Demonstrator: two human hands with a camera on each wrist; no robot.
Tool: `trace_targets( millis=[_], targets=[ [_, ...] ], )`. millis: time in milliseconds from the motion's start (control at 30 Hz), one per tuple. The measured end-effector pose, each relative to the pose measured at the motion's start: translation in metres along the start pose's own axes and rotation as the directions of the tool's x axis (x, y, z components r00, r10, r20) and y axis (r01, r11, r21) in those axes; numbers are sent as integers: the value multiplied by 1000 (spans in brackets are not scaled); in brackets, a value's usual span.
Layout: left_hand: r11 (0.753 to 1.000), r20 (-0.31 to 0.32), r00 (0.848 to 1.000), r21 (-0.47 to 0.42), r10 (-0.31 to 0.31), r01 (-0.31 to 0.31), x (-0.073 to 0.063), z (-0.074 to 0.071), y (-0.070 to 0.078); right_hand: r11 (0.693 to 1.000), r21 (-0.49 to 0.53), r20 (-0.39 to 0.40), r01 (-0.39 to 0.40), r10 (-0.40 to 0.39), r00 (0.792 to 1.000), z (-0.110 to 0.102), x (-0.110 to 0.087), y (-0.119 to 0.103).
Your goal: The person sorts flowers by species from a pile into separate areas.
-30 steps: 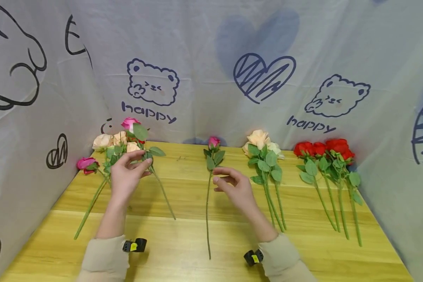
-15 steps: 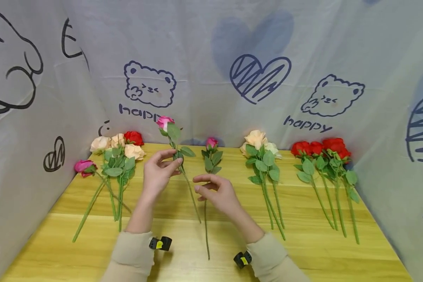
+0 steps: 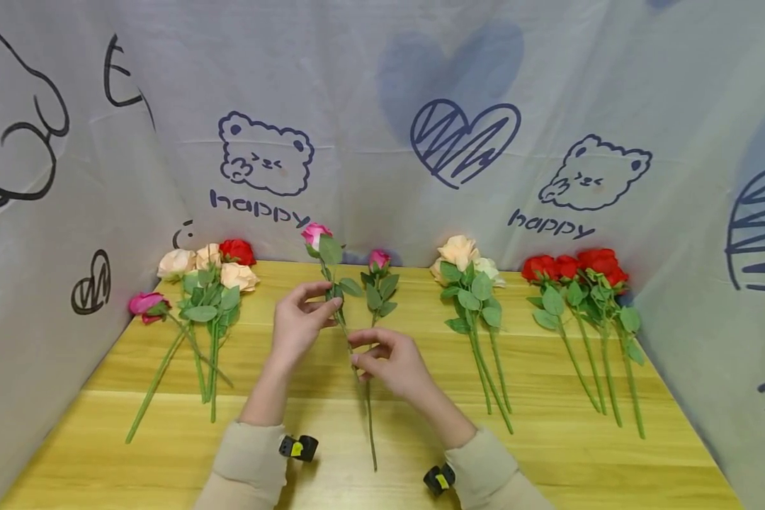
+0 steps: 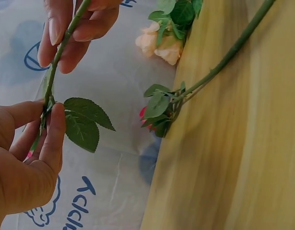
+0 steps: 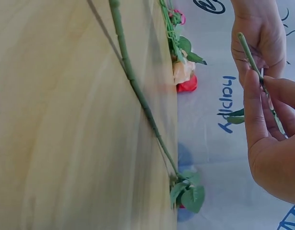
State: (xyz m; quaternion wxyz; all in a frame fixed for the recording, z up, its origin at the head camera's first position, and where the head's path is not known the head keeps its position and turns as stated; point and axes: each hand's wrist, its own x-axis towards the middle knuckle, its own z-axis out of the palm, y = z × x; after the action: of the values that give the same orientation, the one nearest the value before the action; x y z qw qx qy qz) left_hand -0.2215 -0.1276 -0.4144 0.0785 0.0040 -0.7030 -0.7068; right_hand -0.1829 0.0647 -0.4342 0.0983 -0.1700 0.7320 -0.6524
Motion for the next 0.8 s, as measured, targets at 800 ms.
trace_targets(
  millis=[800],
  targets=[
    [989,44,997,133,59,-64,-6,-24,-4,997,-69,-130,-27,18,991,-13,-5,6]
  ],
)
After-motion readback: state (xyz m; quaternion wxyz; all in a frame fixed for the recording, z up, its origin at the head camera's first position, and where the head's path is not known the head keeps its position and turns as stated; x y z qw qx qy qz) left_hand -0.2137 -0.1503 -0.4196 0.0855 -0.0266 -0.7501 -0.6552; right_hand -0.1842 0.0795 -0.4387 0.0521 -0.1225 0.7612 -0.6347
